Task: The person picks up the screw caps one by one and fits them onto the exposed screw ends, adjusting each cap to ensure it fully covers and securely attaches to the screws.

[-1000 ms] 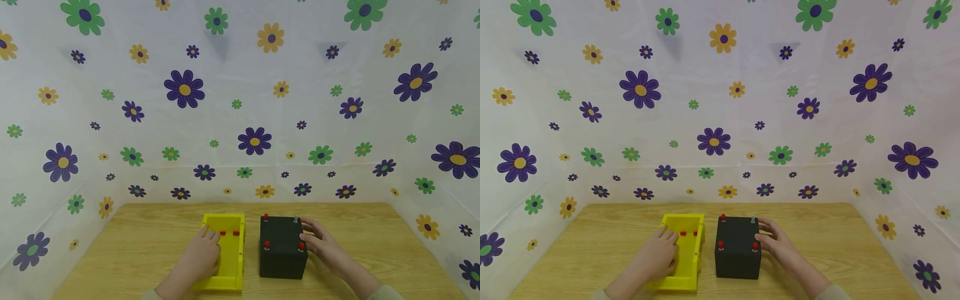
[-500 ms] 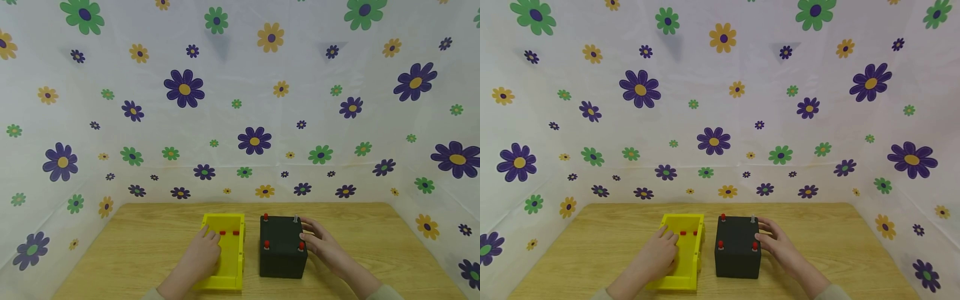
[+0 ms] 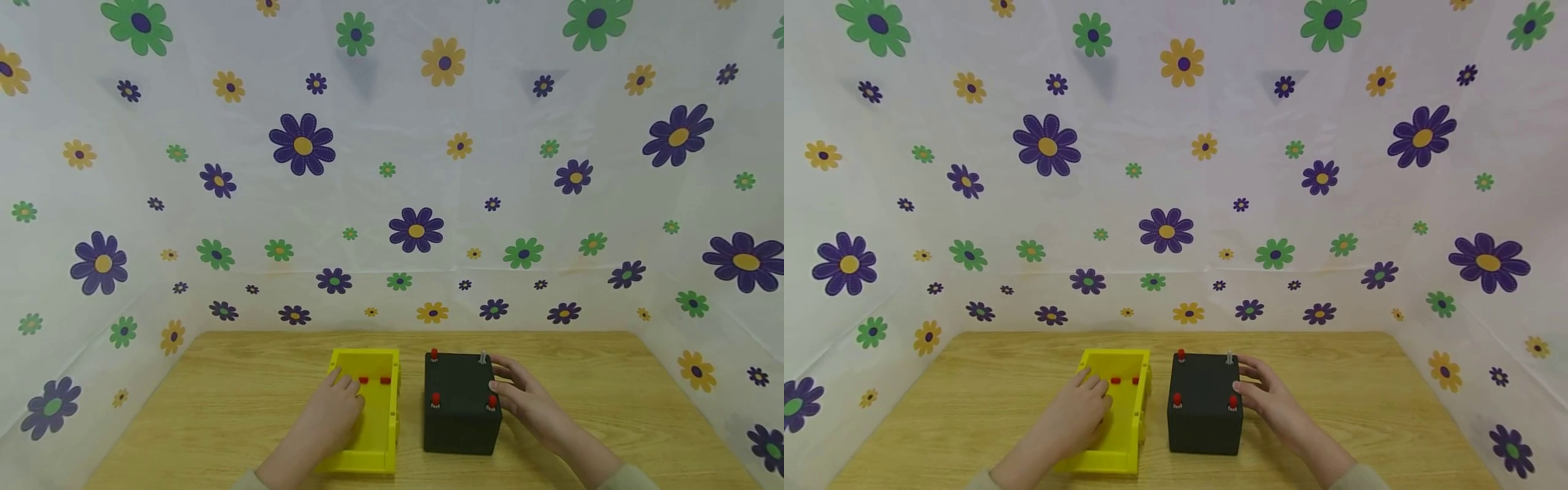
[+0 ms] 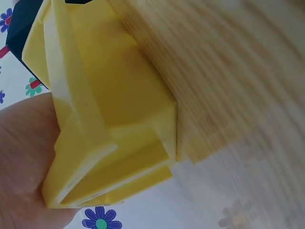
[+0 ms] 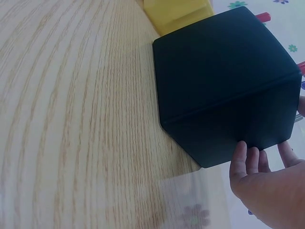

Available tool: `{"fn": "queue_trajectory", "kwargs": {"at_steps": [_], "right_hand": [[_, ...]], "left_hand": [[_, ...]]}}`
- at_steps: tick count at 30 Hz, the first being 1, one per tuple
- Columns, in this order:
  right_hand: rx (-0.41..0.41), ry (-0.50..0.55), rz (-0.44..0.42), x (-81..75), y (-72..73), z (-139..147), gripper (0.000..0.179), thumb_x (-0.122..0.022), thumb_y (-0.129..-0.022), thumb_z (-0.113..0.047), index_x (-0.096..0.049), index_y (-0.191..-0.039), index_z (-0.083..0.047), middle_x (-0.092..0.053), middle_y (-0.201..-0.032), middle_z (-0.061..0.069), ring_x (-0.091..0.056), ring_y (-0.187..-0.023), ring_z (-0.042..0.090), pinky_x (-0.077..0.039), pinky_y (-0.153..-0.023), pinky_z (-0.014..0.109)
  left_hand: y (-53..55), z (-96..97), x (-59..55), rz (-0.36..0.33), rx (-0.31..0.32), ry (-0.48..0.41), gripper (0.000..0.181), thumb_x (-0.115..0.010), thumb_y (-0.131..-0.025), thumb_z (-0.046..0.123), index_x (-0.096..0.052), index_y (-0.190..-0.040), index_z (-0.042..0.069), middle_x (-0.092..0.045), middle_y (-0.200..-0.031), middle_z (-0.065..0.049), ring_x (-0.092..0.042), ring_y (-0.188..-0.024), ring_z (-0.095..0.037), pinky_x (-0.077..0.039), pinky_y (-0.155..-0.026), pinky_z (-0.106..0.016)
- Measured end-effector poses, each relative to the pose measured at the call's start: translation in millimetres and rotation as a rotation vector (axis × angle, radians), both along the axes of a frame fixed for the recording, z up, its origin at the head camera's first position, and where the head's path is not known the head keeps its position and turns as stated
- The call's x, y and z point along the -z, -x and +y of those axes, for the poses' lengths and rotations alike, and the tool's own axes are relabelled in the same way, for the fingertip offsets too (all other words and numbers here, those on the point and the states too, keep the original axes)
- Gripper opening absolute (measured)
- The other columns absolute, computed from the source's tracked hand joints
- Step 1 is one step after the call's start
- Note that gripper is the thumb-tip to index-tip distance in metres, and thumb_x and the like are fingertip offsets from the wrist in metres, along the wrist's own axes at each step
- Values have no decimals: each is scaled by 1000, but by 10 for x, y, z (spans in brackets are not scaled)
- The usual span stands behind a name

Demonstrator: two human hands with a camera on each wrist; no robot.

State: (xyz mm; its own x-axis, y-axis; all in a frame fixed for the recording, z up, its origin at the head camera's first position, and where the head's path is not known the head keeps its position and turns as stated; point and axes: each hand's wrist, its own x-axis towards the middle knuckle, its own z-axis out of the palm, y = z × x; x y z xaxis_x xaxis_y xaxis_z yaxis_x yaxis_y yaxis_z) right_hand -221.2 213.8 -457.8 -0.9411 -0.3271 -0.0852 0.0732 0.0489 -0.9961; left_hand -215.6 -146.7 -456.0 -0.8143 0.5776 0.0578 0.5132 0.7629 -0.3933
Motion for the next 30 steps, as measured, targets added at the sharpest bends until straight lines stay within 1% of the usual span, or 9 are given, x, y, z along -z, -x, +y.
{"fn": "queue_trajectory", "kwargs": {"at_steps": [4, 8, 11, 14, 17, 22, 27, 30], "right_hand": [[2, -1, -2, -6, -1, -1, 70, -55, -110, -22, -19, -167, -1, -23, -168, 33, -62, -126, 18, -57, -101, 23], [-1, 1, -3, -8, -3, 2, 70, -55, -110, -21, -19, -166, -1, -23, -167, 33, -63, -125, 18, -57, -101, 24], [-3, 4, -5, -9, -1, 4, 70, -55, -110, -21, -19, -167, -1, -23, -167, 33, -63, -124, 17, -57, -101, 24], [-5, 8, -6, -10, 5, 6, 70, -55, -110, -21, -18, -167, -1, -23, -167, 33, -63, -125, 17, -57, -101, 24], [-1, 5, -10, -11, 10, 5, 70, -55, -110, -21, -19, -167, -1, -23, -167, 33, -62, -126, 18, -57, -101, 24], [8, -9, -21, -13, 9, 0, 71, -56, -110, -22, -19, -167, -1, -24, -168, 33, -61, -129, 20, -57, -103, 25], [10, -4, -19, -19, 11, 2, 70, -56, -110, -22, -20, -166, -2, -24, -167, 33, -61, -128, 20, -57, -103, 24], [7, 7, -17, -14, 13, 5, 70, -55, -110, -21, -19, -166, -2, -24, -167, 33, -62, -126, 18, -57, -101, 23]], "left_hand": [[17, -3, -8, -23, -6, -39, 20, -75, -96, 20, -80, -114, 12, -74, -120, -6, -66, -122, -25, -45, -123, -49], [46, -16, -12, -45, 1, -98, 19, -73, -98, 20, -79, -112, 10, -73, -117, -7, -66, -121, -27, -47, -121, -49], [68, -28, -17, -46, 16, -128, 18, -73, -98, 20, -79, -110, 8, -73, -112, -7, -66, -117, -27, -49, -118, -49], [83, -36, -22, -40, 31, -140, 18, -72, -98, 21, -78, -110, 8, -71, -109, -7, -66, -113, -27, -52, -114, -47], [89, -37, -36, -40, 35, -160, 20, -74, -98, 24, -77, -111, 9, -71, -108, -6, -65, -111, -26, -54, -111, -46], [89, -22, -80, -65, 17, -201, 25, -78, -96, 28, -77, -113, 10, -71, -112, -5, -64, -108, -25, -56, -108, -45], [109, -1, -112, -92, 11, -248, 24, -77, -98, 28, -77, -115, 11, -71, -114, -4, -63, -106, -23, -56, -108, -45], [127, 5, -135, -107, 16, -270, 20, -76, -98, 27, -76, -113, 13, -71, -114, -3, -62, -105, -22, -56, -107, -45]]}}
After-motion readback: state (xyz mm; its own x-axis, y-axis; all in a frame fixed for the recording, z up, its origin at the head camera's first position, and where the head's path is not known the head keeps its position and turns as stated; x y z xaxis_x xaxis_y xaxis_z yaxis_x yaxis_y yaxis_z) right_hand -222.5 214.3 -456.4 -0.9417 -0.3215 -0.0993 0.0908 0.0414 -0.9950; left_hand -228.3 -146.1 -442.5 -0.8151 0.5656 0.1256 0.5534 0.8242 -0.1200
